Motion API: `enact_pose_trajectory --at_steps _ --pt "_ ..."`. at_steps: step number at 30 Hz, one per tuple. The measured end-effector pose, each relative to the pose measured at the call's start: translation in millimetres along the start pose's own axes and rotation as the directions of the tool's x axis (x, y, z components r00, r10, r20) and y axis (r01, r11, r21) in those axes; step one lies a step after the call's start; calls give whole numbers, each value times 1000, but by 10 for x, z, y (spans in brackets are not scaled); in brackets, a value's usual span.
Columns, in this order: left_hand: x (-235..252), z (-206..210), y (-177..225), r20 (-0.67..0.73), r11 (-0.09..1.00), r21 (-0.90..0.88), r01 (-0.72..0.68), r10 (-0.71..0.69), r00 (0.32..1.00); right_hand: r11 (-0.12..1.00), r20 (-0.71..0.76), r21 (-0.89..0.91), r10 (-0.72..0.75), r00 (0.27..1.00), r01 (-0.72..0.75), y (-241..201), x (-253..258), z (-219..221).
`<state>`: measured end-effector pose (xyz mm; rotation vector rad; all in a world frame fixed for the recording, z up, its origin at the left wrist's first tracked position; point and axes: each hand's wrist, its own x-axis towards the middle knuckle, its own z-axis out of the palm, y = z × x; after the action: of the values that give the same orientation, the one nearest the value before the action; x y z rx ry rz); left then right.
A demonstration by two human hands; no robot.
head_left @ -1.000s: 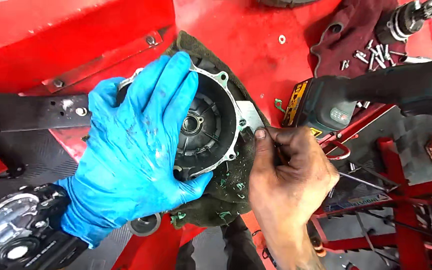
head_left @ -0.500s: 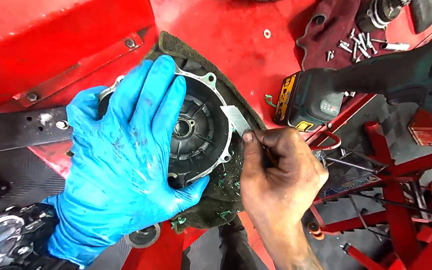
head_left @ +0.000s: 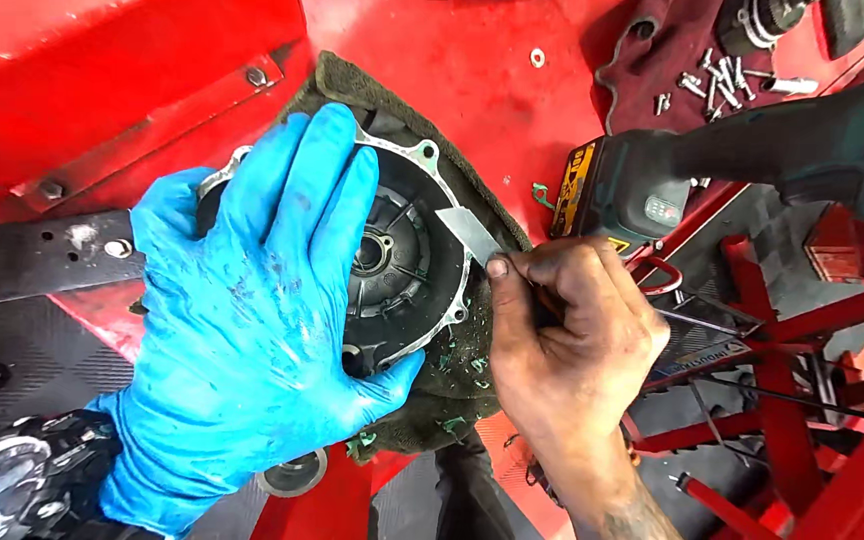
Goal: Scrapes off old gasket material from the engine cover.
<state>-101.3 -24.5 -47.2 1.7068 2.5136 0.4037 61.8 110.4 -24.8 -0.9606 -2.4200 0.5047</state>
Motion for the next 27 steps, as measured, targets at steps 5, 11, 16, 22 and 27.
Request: enact_pose_trajectory --at_steps 5,11,16,22,27 --pt "9 -12 13 17 1000 -1 15 -15 1000 999 40 27 -42 998 41 40 -15 -32" --pt "1 -16 35 9 999 18 29 -29 1000 998 44 22 -58 997 57 44 13 -32" --pt "48 172 -47 -106 999 39 -14 18 994 998 42 24 -52 998 51 54 24 -23" --pt "42 154 -55 -80 999 53 -6 10 997 996 61 84 -23 998 18 55 27 -27" --pt "9 114 -40 -76 999 -32 -17 15 997 982 186 190 -20 982 -16 78 -226 -245"
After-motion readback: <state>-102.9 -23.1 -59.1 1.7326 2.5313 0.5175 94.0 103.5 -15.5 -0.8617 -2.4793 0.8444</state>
